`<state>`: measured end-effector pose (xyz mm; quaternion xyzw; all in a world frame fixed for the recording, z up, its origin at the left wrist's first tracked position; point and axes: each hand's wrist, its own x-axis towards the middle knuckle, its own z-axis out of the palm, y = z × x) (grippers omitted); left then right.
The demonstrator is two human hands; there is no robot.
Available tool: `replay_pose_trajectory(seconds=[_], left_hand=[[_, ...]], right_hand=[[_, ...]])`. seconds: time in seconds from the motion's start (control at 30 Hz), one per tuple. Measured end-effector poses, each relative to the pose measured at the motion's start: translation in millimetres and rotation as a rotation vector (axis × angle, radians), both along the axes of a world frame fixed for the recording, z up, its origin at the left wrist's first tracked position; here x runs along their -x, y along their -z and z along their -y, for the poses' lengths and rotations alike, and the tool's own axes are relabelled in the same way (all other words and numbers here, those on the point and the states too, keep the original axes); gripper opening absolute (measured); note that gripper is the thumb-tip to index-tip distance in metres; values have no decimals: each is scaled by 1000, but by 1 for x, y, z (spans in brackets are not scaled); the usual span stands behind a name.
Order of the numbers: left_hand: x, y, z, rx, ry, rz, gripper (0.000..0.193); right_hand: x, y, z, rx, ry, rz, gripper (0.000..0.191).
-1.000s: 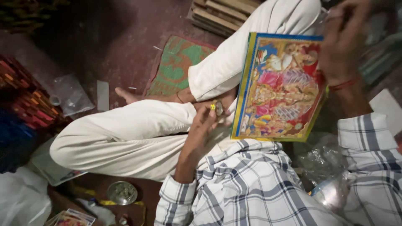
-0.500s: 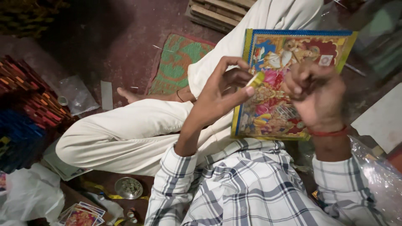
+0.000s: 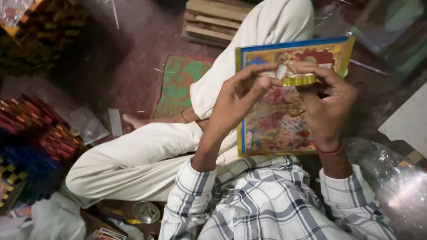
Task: The person sits cross-legged on the floor holding a framed religious poster on their lap. They press gold adhesive tape along the top edge of the frame, peel and position the tape strip by hand, smooth it along the border, and rotate the board to tape successive edges.
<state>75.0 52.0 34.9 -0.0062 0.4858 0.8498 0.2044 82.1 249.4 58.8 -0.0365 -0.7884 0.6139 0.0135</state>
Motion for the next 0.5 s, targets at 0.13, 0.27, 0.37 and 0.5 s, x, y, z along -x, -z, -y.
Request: replay_pose_trajectory(seconds=[0.13,0.27,0.37,0.5], left_hand=[[-1,3,-32,-16,-47,119,34],[-2,9,-57,62,-199,145,29],[-3,11,-71,152,-251,148,23],[3,12,-82,168,-265,136,16]], right_hand=[[0,14,-11,-5,82,-46,18],[-1,23,-17,-149,139,-145,10],[1,24,-18,-161,192,-146,20],[9,21,-19,-281,255,-206,15]])
